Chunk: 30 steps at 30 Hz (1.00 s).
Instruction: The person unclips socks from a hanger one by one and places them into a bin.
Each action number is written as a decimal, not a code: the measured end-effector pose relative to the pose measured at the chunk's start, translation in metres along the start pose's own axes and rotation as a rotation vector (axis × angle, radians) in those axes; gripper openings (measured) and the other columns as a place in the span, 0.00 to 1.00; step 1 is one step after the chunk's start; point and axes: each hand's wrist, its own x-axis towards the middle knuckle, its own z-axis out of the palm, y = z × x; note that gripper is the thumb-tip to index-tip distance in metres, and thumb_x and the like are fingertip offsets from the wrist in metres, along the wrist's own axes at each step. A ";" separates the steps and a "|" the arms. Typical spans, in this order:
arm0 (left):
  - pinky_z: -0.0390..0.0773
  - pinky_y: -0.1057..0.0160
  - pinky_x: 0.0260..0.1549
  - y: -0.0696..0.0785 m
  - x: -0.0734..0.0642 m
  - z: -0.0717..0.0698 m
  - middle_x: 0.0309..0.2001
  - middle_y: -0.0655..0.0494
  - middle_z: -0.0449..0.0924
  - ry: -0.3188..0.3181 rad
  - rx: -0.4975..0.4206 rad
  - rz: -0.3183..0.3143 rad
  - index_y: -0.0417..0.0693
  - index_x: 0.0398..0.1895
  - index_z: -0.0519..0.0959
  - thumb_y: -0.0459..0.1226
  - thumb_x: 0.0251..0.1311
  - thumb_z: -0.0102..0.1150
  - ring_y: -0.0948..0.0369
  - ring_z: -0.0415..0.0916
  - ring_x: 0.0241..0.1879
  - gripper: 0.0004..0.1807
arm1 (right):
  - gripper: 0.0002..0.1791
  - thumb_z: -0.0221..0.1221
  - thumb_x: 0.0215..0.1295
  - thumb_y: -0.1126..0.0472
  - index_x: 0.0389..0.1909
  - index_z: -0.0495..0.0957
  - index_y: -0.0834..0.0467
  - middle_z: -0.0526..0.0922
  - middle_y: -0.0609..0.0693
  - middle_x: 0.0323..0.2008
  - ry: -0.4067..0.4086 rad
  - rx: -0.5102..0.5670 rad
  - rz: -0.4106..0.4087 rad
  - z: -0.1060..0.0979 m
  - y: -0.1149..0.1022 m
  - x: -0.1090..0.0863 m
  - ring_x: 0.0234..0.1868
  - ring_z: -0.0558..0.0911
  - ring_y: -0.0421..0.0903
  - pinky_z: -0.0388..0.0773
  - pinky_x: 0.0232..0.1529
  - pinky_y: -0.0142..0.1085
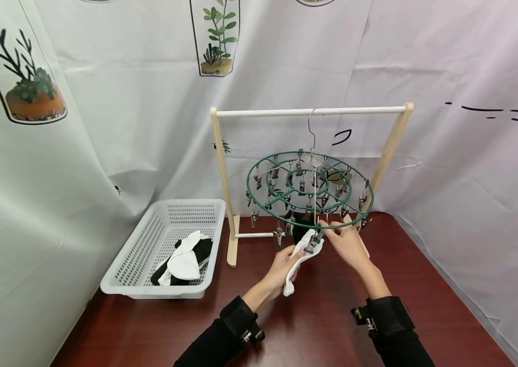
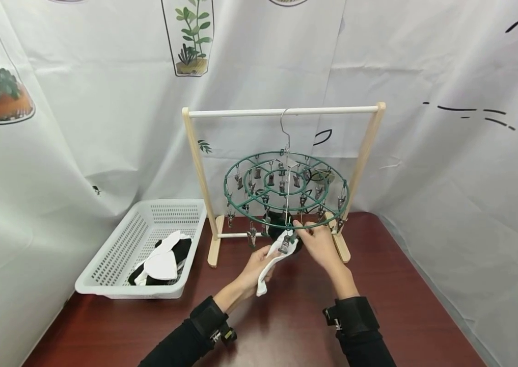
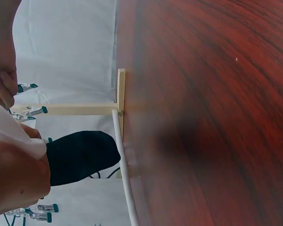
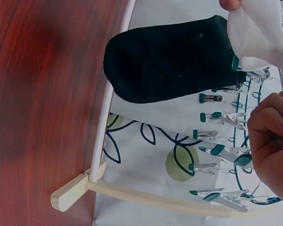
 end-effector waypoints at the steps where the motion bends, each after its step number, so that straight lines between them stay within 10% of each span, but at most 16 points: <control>1: 0.58 0.71 0.15 0.001 0.000 0.000 0.16 0.62 0.63 0.006 0.012 0.009 0.36 0.43 0.75 0.39 0.76 0.53 0.68 0.57 0.14 0.12 | 0.30 0.51 0.77 0.41 0.18 0.62 0.55 0.55 0.43 0.15 0.005 0.000 -0.016 0.001 0.000 0.000 0.18 0.57 0.43 0.57 0.21 0.35; 17: 0.57 0.70 0.14 0.006 -0.002 -0.004 0.16 0.62 0.63 0.005 0.101 0.032 0.32 0.57 0.74 0.42 0.77 0.50 0.68 0.56 0.13 0.20 | 0.26 0.52 0.79 0.59 0.15 0.61 0.56 0.57 0.43 0.14 0.135 0.046 -0.181 0.009 0.006 0.003 0.16 0.56 0.37 0.57 0.22 0.33; 30: 0.69 0.71 0.28 0.018 -0.014 -0.035 0.29 0.58 0.75 0.097 0.369 0.178 0.31 0.44 0.79 0.34 0.74 0.54 0.68 0.69 0.27 0.11 | 0.27 0.51 0.79 0.61 0.14 0.59 0.57 0.54 0.43 0.13 0.188 0.034 -0.182 0.001 0.006 -0.001 0.15 0.52 0.35 0.54 0.22 0.33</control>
